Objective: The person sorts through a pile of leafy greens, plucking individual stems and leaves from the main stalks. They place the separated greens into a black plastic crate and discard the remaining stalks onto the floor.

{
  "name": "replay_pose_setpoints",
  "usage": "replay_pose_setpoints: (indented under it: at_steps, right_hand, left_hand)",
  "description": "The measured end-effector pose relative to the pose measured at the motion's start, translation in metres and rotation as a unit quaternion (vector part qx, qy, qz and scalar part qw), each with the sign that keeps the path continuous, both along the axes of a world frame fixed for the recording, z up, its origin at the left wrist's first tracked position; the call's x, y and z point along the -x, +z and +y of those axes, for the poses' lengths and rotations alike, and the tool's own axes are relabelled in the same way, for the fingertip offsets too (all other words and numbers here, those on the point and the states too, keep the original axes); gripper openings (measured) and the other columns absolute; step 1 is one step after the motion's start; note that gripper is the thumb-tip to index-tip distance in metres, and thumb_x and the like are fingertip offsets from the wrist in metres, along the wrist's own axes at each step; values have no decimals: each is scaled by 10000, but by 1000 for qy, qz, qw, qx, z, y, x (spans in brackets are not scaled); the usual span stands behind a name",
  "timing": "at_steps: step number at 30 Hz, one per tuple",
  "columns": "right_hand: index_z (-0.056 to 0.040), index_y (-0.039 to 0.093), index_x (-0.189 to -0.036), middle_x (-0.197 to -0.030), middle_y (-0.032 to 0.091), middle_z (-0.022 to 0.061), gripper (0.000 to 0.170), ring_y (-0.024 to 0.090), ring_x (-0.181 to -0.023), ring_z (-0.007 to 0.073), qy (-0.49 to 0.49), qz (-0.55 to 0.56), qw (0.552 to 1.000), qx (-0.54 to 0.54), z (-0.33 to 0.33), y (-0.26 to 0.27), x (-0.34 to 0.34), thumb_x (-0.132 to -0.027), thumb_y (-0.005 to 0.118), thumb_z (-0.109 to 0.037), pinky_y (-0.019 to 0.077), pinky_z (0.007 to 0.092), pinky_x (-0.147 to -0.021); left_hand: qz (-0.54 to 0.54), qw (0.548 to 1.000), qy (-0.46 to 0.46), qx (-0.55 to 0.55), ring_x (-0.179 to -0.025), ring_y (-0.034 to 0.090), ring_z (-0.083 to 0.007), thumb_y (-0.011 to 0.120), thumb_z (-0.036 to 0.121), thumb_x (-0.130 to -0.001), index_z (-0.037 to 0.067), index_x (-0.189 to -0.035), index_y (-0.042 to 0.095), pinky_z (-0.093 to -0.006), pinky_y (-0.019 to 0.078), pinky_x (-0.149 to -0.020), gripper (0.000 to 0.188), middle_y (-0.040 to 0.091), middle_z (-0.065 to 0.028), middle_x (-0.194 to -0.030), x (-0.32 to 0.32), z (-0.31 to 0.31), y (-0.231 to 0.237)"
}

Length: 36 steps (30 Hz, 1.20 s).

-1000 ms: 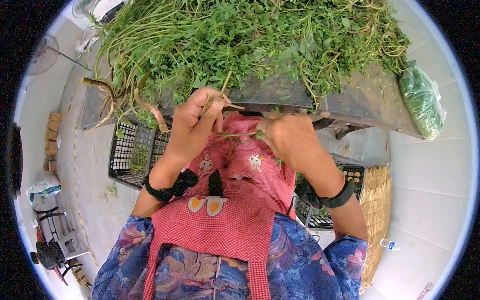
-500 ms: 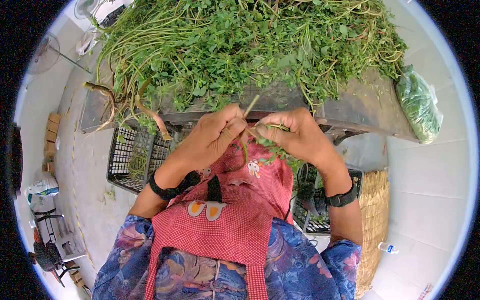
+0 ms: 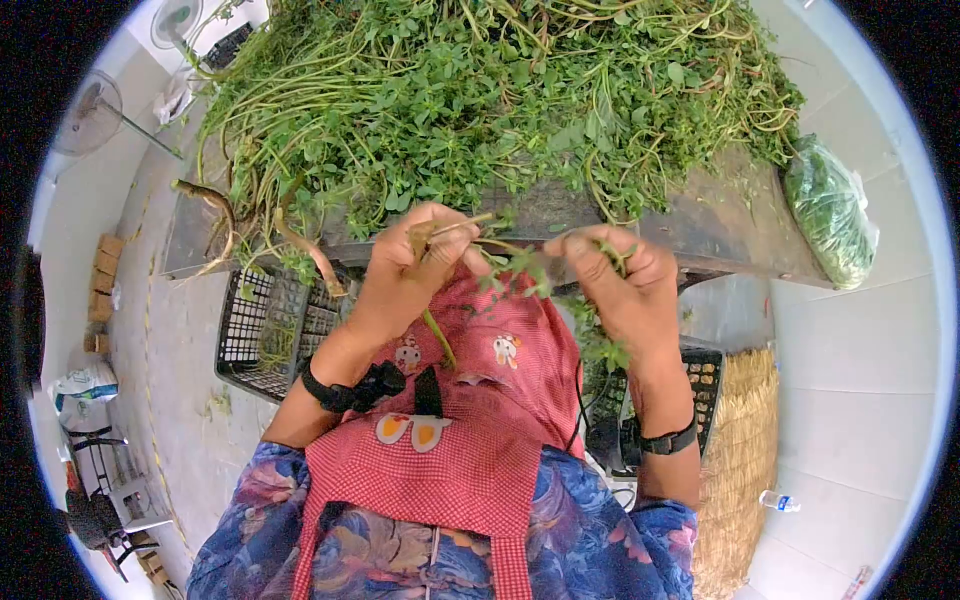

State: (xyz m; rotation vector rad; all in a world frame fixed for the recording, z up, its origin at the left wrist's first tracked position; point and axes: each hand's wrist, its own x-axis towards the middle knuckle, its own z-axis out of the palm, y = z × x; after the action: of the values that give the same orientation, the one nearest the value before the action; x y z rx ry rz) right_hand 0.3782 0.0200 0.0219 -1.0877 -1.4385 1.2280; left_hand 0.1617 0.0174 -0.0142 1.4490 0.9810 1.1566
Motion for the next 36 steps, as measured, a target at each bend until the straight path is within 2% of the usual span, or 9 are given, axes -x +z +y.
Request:
replay_pose_setpoints:
  at_steps: [5,12,15,17,22,24,32,34,36]
  right_hand:
    - [11,666,-894,-789,653,-5,150,544,-715,45,48,-102,993,-20,6,-17,4,-866,607,-124,444,206,-658]
    - [12,655,-941,-817,660,2,159,559,-736,46,78,-42,996,25,11,-17,10,-840,636,-108,456,215,-687]
    - [4,657,-984,-851,669,19,196,573,-766,54,14,-113,982,-149,14,-15,11,-812,657,-91,464,214,-698]
    - [-6,655,-1024,-891,670,33,240,580,-780,61,67,-91,993,-33,2,-2,15,-793,666,-67,471,215,-694]
    - [5,627,-1079,-937,661,30,303,582,-790,66,130,-47,987,-82,5,-20,26,-785,672,-50,488,215,-705]
    - [14,612,-1098,-952,656,23,326,581,-816,68,154,103,982,38,3,-24,29,-784,672,-52,493,219,-723]
    - [32,620,-1047,-930,647,25,252,579,-773,75,106,10,991,-80,2,-41,33,-797,604,8,486,216,-686]
    - [33,630,-992,-879,651,33,197,580,-746,77,100,127,980,112,-1,-35,34,-799,619,-10,482,222,-675]
    - [27,632,-983,-855,651,35,189,578,-732,77,113,156,977,96,1,-36,39,-800,621,-18,480,222,-665]
  left_hand:
    - [-155,987,-43,-24,-725,580,-100,489,60,-917,9,-1003,443,-207,419,-627,110,582,-57,-765,-8,-2,-3]
    - [-133,989,-69,-1,-642,545,-70,421,105,-951,46,-1002,402,-202,427,-534,80,584,-47,-744,-6,-4,-4]
    - [-123,990,-62,0,-569,485,-47,417,124,-957,65,-1004,405,-183,374,-484,76,575,-33,-714,-5,-3,-3]
    - [-107,992,-67,-8,-540,443,-42,409,133,-961,80,-1012,408,-185,335,-461,74,562,-23,-678,-5,-2,-5]
    - [-123,991,-45,-14,-546,446,-62,431,120,-953,61,-1008,399,-200,341,-494,87,524,-19,-651,-4,-5,0]
    - [-125,991,-39,-7,-566,478,-82,457,114,-944,42,-1005,393,-205,358,-533,114,516,-25,-662,-1,-4,-1]
    - [-81,990,12,-118,-578,467,-46,479,127,-935,39,-981,398,-199,370,-511,128,521,-4,-660,-11,0,-21]
    - [-67,994,7,-84,-590,480,-47,490,130,-931,29,-982,396,-205,381,-526,147,527,-6,-660,-10,-4,-15]
    - [-54,997,0,-48,-602,493,-48,500,133,-927,19,-982,395,-212,392,-541,165,533,-8,-659,-10,-6,-16]
